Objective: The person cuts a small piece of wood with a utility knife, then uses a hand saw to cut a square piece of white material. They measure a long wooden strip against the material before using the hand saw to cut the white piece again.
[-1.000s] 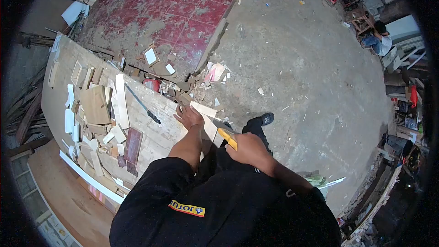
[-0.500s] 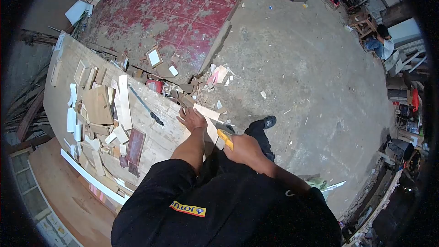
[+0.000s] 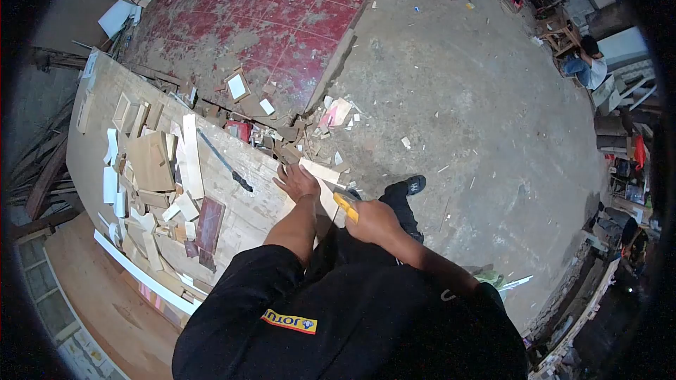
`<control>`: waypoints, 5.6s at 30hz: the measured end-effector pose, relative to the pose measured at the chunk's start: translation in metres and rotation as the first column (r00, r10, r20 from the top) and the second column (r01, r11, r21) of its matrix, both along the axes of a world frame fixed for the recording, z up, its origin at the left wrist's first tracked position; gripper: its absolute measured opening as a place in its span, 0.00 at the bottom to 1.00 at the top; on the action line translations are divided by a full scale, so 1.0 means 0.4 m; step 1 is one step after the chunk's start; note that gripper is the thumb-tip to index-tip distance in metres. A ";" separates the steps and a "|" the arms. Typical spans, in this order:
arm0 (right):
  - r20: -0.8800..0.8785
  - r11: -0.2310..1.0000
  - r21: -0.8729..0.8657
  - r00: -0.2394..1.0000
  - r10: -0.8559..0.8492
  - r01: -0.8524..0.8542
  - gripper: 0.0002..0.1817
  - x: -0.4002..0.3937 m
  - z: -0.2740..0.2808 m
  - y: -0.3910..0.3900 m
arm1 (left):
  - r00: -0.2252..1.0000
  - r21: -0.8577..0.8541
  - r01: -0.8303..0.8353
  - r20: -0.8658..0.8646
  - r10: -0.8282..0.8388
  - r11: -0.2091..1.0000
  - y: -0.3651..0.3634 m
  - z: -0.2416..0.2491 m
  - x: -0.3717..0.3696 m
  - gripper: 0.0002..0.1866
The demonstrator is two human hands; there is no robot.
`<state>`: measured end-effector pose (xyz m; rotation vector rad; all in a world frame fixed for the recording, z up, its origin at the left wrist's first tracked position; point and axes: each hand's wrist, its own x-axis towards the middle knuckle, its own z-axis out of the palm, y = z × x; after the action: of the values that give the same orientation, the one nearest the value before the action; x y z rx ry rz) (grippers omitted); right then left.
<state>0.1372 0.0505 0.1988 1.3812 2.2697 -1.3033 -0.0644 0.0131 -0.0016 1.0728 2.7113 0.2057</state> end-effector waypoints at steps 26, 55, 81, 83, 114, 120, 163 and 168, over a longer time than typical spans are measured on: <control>-0.039 0.999 0.026 0.999 0.022 -0.021 0.20 0.044 -0.039 -0.016 | 0.999 0.046 -0.011 -0.033 0.012 0.999 0.000 -0.027 0.000 0.21; -0.117 1.000 0.002 0.993 0.013 -0.012 0.18 0.075 -0.083 0.000 | 0.999 0.018 -0.012 -0.050 0.013 1.000 0.004 -0.018 0.002 0.17; -0.057 1.000 -0.009 0.998 -0.016 0.016 0.17 0.035 -0.018 -0.012 | 0.998 0.029 0.002 -0.064 0.000 1.000 0.001 -0.027 0.001 0.17; -0.095 1.000 0.013 0.995 -0.019 0.020 0.17 0.065 -0.034 -0.025 | 0.998 0.038 0.016 -0.069 -0.014 0.999 -0.007 -0.024 0.006 0.17; 0.048 0.996 -0.050 0.996 0.071 -0.069 0.22 0.012 0.209 0.010 | 1.000 0.013 -0.014 -0.023 0.015 1.000 0.001 -0.007 0.002 0.17; 0.083 1.000 0.013 0.997 0.008 -0.009 0.19 -0.014 0.128 0.003 | 0.999 0.023 -0.009 -0.041 0.010 1.000 0.001 -0.010 0.000 0.17; 0.085 0.994 -0.048 0.991 0.101 -0.098 0.25 -0.003 0.191 0.005 | 1.000 0.013 -0.016 -0.019 0.016 1.000 -0.005 -0.007 -0.001 0.17; 0.119 0.996 -0.030 0.989 0.082 -0.079 0.24 -0.026 0.218 0.019 | 0.999 0.042 -0.006 -0.040 0.008 0.999 -0.002 -0.010 0.000 0.17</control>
<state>0.1269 0.0581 0.2860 1.3080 2.1985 -1.1863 -0.0642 0.0123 -0.0055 1.0901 2.7586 0.2462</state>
